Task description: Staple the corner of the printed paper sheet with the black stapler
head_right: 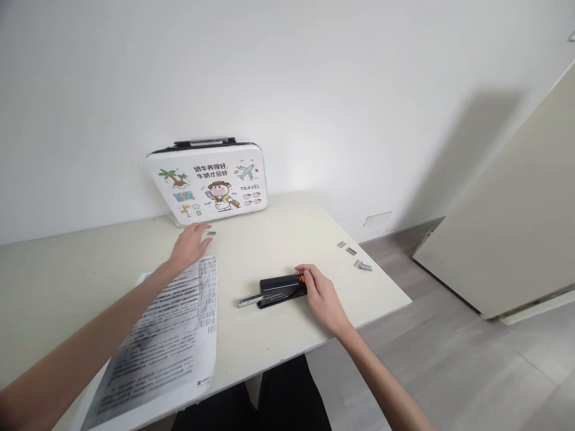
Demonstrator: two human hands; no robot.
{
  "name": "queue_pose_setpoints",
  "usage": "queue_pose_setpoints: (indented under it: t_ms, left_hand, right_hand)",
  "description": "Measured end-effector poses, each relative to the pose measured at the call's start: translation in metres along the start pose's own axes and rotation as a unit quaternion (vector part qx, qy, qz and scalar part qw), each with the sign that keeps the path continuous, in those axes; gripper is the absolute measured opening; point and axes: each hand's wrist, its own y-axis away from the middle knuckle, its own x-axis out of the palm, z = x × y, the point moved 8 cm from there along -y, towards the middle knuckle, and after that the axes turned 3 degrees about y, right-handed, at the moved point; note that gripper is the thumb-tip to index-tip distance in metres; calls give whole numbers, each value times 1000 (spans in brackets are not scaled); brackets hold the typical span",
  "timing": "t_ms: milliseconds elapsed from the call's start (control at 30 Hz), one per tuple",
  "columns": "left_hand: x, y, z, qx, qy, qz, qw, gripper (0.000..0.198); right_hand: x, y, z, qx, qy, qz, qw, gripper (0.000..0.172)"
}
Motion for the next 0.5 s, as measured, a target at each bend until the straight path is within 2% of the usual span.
queue_pose_setpoints:
  t_ms: [100, 200, 333, 500]
  left_hand:
    - [5, -17, 10, -9, 6, 17, 1000, 21]
    - [9, -18, 9, -13, 22, 19, 999, 11]
    - [12, -7, -3, -7, 74, 17, 997, 16]
    - [9, 17, -30, -21, 175, 16, 984, 33]
  right_hand:
    - [0, -1, 0, -4, 4, 0, 1000, 41]
    - [0, -1, 1, -5, 4, -6, 1000, 41]
    - [-1, 0, 0, 3, 1, -7, 1000, 41]
    - [-2, 1, 0, 3, 4, -5, 1000, 42]
